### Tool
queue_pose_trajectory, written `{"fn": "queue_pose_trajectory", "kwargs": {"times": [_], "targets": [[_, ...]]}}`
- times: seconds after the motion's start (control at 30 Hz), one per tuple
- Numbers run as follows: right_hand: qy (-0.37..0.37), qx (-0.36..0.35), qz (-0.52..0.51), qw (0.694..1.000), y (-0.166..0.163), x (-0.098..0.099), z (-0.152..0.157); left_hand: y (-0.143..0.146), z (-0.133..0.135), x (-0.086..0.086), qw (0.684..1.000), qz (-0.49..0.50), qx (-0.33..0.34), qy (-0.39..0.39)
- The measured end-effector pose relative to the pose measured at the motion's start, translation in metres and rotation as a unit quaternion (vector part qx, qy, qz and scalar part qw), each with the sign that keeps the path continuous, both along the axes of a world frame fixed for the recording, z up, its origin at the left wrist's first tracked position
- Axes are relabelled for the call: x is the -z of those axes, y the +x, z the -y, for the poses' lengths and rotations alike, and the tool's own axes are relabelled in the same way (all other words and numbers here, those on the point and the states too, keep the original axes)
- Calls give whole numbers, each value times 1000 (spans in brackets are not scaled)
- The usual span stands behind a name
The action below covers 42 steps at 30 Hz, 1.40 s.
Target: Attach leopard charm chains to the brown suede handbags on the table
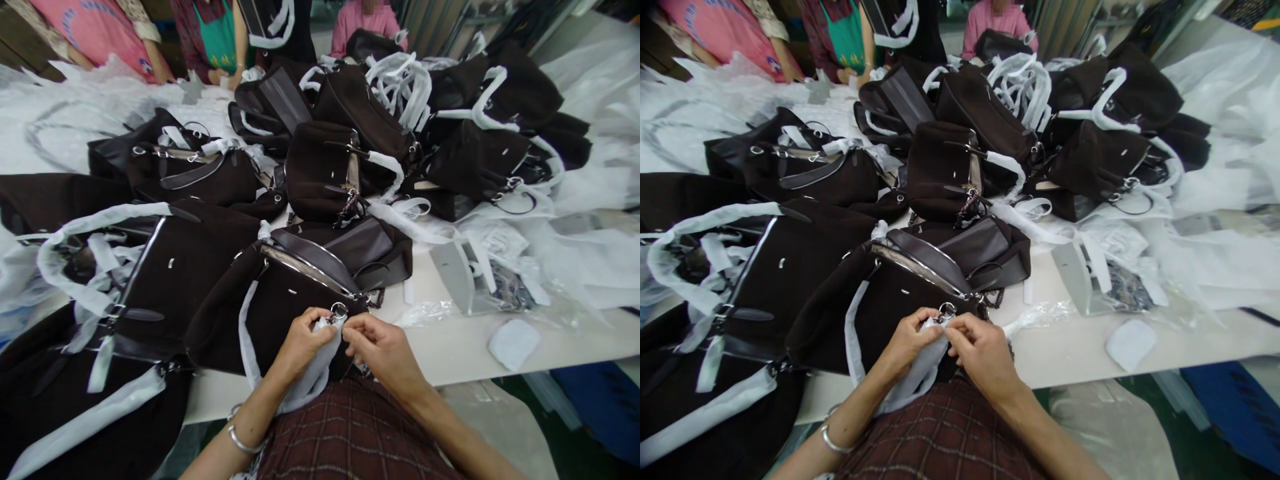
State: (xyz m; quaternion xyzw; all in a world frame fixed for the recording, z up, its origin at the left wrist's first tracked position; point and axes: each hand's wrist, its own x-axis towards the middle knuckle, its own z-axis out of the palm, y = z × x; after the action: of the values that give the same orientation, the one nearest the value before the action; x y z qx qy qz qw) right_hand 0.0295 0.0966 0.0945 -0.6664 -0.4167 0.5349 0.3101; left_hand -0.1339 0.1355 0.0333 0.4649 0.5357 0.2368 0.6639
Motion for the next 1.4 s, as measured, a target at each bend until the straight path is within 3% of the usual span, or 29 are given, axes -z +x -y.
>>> {"fn": "queue_pose_trajectory", "kwargs": {"times": [0.2, 0.57, 0.77, 0.93, 1.4], "targets": [[88, -12, 90, 992, -8, 19, -1, 2, 2, -10, 997, -17, 3, 70], [73, 18, 176, 982, -11, 35, 10, 4, 5, -4, 998, -9, 24, 56], [20, 76, 112, 991, -15, 35, 10, 5, 5, -4, 998, 66, -13, 13], [-9, 106, 61, 993, -14, 38, 7, 6, 6, -3, 997, 72, -27, 13], [26, 51, 29, 998, -7, 50, 5, 1, 4, 2, 999, 26, -17, 40]]}}
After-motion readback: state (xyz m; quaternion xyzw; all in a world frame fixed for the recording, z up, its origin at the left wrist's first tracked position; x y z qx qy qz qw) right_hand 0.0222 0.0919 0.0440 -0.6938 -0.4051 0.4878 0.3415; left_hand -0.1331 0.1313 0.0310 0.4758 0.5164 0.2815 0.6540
